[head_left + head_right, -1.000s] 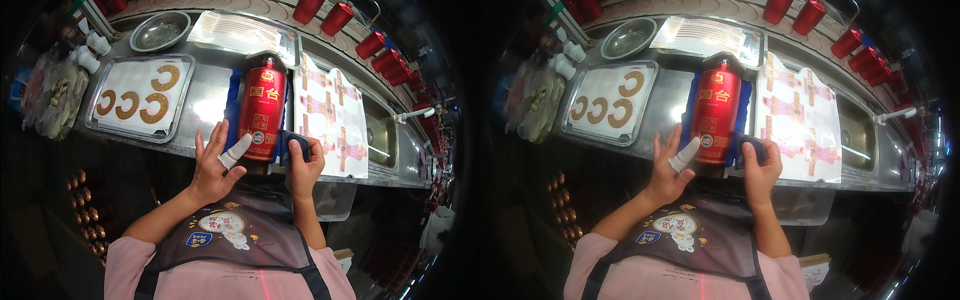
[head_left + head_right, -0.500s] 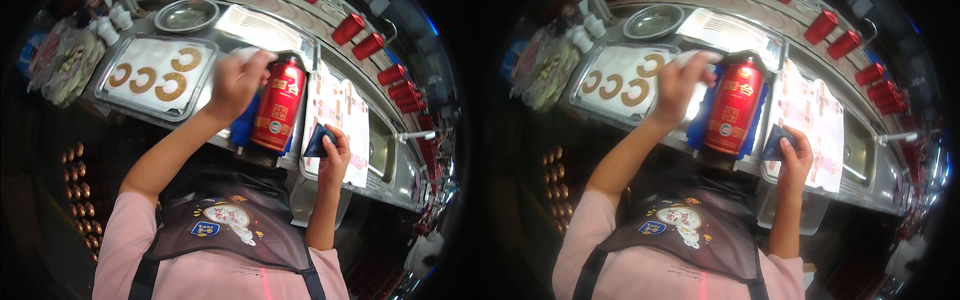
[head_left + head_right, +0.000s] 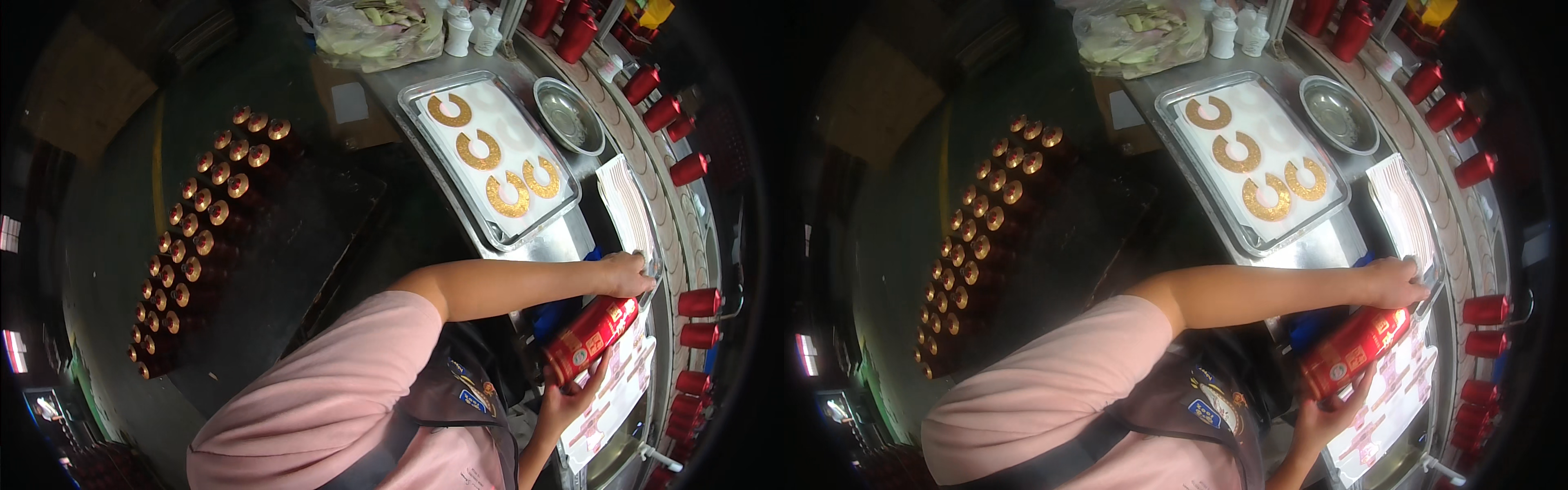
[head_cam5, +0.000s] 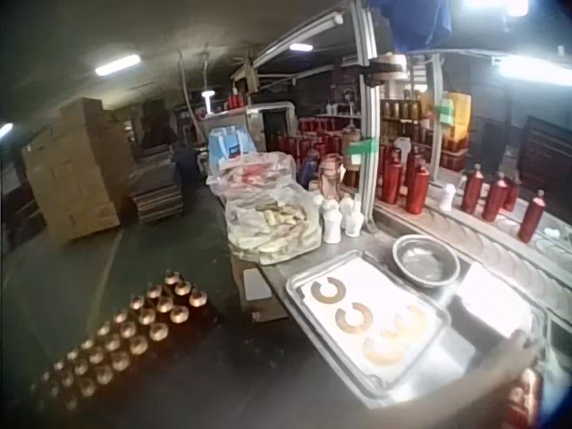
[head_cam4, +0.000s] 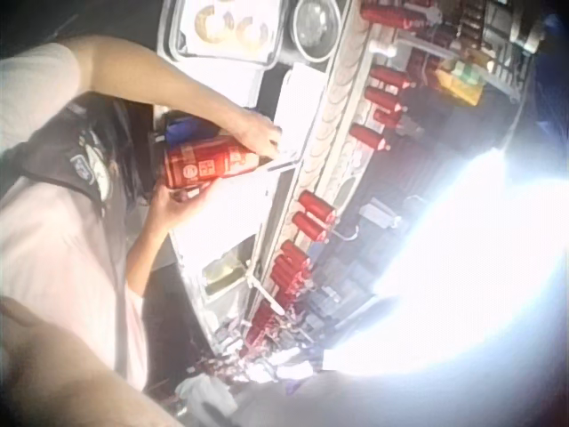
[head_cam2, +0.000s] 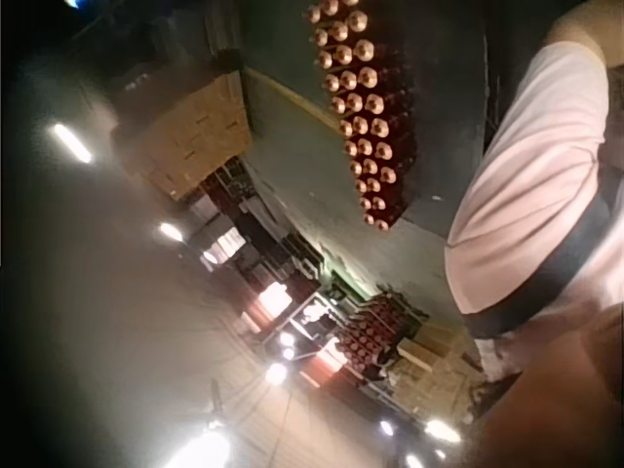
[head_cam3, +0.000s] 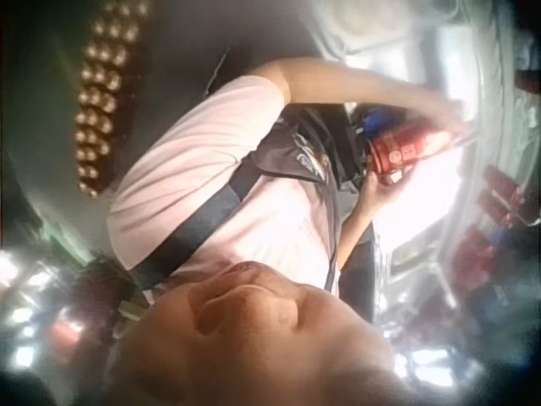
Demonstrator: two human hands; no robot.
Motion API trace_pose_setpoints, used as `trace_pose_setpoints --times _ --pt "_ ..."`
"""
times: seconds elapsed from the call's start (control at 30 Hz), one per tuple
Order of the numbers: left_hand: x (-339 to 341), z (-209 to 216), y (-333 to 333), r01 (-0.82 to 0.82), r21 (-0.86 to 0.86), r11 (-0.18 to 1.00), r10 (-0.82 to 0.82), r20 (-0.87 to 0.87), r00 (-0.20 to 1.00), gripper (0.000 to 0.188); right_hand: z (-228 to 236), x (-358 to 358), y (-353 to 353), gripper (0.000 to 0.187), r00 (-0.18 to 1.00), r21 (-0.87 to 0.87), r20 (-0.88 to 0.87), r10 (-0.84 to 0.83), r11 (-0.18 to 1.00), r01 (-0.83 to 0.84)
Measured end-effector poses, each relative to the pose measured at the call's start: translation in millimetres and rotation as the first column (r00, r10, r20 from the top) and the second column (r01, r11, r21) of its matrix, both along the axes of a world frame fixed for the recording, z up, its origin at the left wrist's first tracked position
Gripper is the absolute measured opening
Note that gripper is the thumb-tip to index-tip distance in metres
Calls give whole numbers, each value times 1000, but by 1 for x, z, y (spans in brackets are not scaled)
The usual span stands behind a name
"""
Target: The person applies a red paper label to a red metal can, smooths it, and then uses a handheld tool to press the label edges. They repeat this process with another can, handling paper labels and a small tool throughout.
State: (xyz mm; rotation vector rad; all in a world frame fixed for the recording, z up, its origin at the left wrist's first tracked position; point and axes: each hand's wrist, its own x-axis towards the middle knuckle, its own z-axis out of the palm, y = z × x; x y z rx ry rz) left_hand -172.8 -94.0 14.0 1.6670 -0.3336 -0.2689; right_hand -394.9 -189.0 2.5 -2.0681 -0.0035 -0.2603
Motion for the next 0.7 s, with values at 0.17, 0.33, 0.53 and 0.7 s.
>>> trace_pose_setpoints --times 0.17,0.33,0.53,0.7 --pt "-33 -8 131 78 -251 965 -45 135 990 36 32 -16 -4 101 937 -5 -57 345 938 -345" --pt "-181 16 303 -241 -206 948 258 56 965 19 48 42 53 87 634 -628 22 773 504 -593" --pt "-415 -10 350 -905 415 96 667 648 368 22 62 78 129 98 677 -557 -196 710 488 -672" --pt "-577 -108 416 -554 544 -631 593 798 107 15 67 96 129 91 709 -531 -155 688 547 -647"
